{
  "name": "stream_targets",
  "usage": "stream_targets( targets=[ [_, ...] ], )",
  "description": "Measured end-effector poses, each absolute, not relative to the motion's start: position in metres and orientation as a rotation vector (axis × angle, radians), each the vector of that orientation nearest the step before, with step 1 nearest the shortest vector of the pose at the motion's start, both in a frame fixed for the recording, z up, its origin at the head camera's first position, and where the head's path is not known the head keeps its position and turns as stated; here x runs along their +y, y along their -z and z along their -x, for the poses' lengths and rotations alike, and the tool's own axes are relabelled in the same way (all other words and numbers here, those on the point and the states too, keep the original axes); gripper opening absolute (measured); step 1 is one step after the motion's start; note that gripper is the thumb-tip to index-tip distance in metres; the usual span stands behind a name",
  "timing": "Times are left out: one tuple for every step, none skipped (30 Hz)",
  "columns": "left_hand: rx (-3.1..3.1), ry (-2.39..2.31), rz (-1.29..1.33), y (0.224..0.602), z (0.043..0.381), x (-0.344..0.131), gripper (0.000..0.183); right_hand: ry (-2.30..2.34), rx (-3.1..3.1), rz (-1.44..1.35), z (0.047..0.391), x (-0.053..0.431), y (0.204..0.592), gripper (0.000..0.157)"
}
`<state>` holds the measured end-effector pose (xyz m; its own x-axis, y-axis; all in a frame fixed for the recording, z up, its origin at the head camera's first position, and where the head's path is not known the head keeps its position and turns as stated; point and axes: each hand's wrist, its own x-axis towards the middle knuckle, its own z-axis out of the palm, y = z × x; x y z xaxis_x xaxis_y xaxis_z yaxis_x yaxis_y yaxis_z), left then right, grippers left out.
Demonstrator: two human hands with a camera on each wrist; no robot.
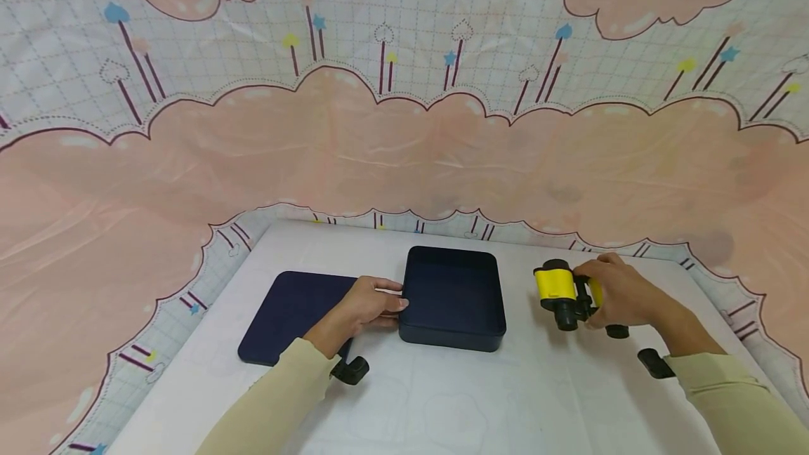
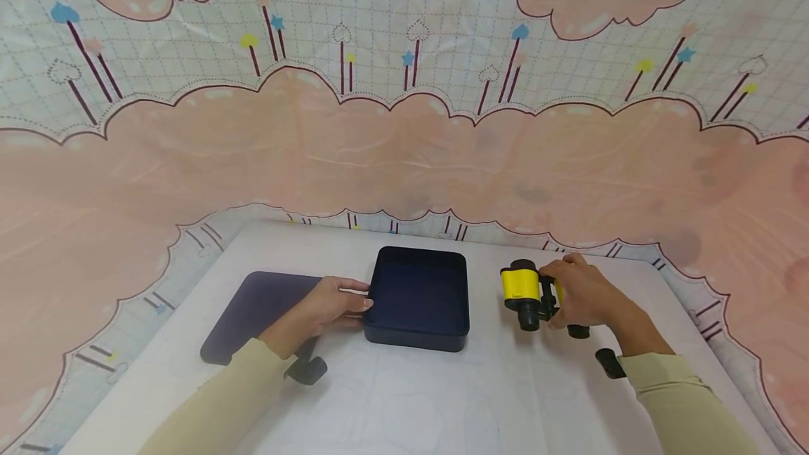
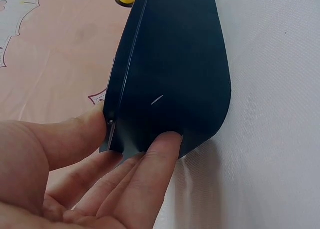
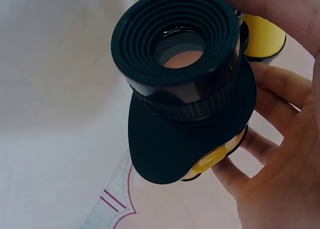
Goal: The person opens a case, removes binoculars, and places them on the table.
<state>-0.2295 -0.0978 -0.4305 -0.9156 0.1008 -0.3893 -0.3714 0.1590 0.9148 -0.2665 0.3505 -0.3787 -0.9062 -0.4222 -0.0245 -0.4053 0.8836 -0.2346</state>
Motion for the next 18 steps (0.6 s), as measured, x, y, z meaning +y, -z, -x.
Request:
stream_targets(
  targets=[
    [2.083, -1.811, 0.259, 0.4306, 0.2294, -0.0977, 0.049, 0.346, 2.974, 0.653, 0.2667, 0.3505, 0.3792, 0.092],
    [2.083, -1.810, 0.261, 0.4305, 0.2293, -0.0977, 0.049, 0.346, 2.972, 0.653, 0.2668, 0.3506, 0.3796, 0.092],
    [2.083, -1.810, 0.263, 0.4305, 0.2293, -0.0976, 0.049, 0.350, 2.968, 0.657, 0.2669, 0.3509, 0.3799, 0.092],
    [2.082, -1.812, 0.265, 0.4304, 0.2292, -0.0975, 0.048, 0.351, 2.967, 0.656, 0.2669, 0.3511, 0.3803, 0.092],
    [2.082, -1.811, 0.266, 0.4305, 0.2292, -0.0974, 0.048, 0.354, 2.964, 0.659, 0.2671, 0.3514, 0.3810, 0.092],
    [2.081, -1.811, 0.269, 0.4306, 0.2293, -0.0973, 0.048, 0.356, 2.962, 0.662, 0.2673, 0.3517, 0.3817, 0.092],
    [2.080, -1.812, 0.272, 0.4306, 0.2294, -0.0971, 0.048, 0.358, 2.960, 0.664, 0.2677, 0.3520, 0.3828, 0.092],
    [2.078, -1.812, 0.275, 0.4304, 0.2295, -0.0970, 0.049, 0.359, 2.959, 0.665, 0.2681, 0.3524, 0.3837, 0.091],
    [2.078, -1.812, 0.276, 0.4305, 0.2298, -0.0968, 0.049, 0.362, 2.956, 0.663, 0.2685, 0.3525, 0.3844, 0.092],
    [2.078, -1.812, 0.276, 0.4304, 0.2300, -0.0966, 0.049, 0.365, 2.954, 0.661, 0.2686, 0.3522, 0.3852, 0.091],
    [2.078, -1.810, 0.275, 0.4303, 0.2302, -0.0965, 0.049, 0.370, 2.951, 0.661, 0.2689, 0.3521, 0.3860, 0.091],
    [2.079, -1.810, 0.277, 0.4301, 0.2303, -0.0963, 0.049, 0.373, 2.947, 0.659, 0.2690, 0.3517, 0.3866, 0.091],
    [2.080, -1.809, 0.277, 0.4300, 0.2303, -0.0961, 0.049, 0.377, 2.943, 0.656, 0.2691, 0.3513, 0.3871, 0.092],
    [2.082, -1.807, 0.276, 0.4301, 0.2304, -0.0960, 0.049, 0.379, 2.938, 0.649, 0.2691, 0.3509, 0.3877, 0.092],
    [2.084, -1.805, 0.275, 0.4302, 0.2304, -0.0959, 0.049, 0.380, 2.935, 0.643, 0.2690, 0.3505, 0.3881, 0.092],
    [2.085, -1.805, 0.275, 0.4303, 0.2303, -0.0959, 0.049, 0.380, 2.932, 0.638, 0.2688, 0.3501, 0.3885, 0.092],
    [2.085, -1.805, 0.274, 0.4303, 0.2303, -0.0960, 0.049, 0.377, 2.930, 0.634, 0.2687, 0.3499, 0.3888, 0.092],
    [2.086, -1.803, 0.273, 0.4305, 0.2303, -0.0961, 0.049, 0.373, 2.930, 0.630, 0.2686, 0.3496, 0.3890, 0.092]
  ],
)
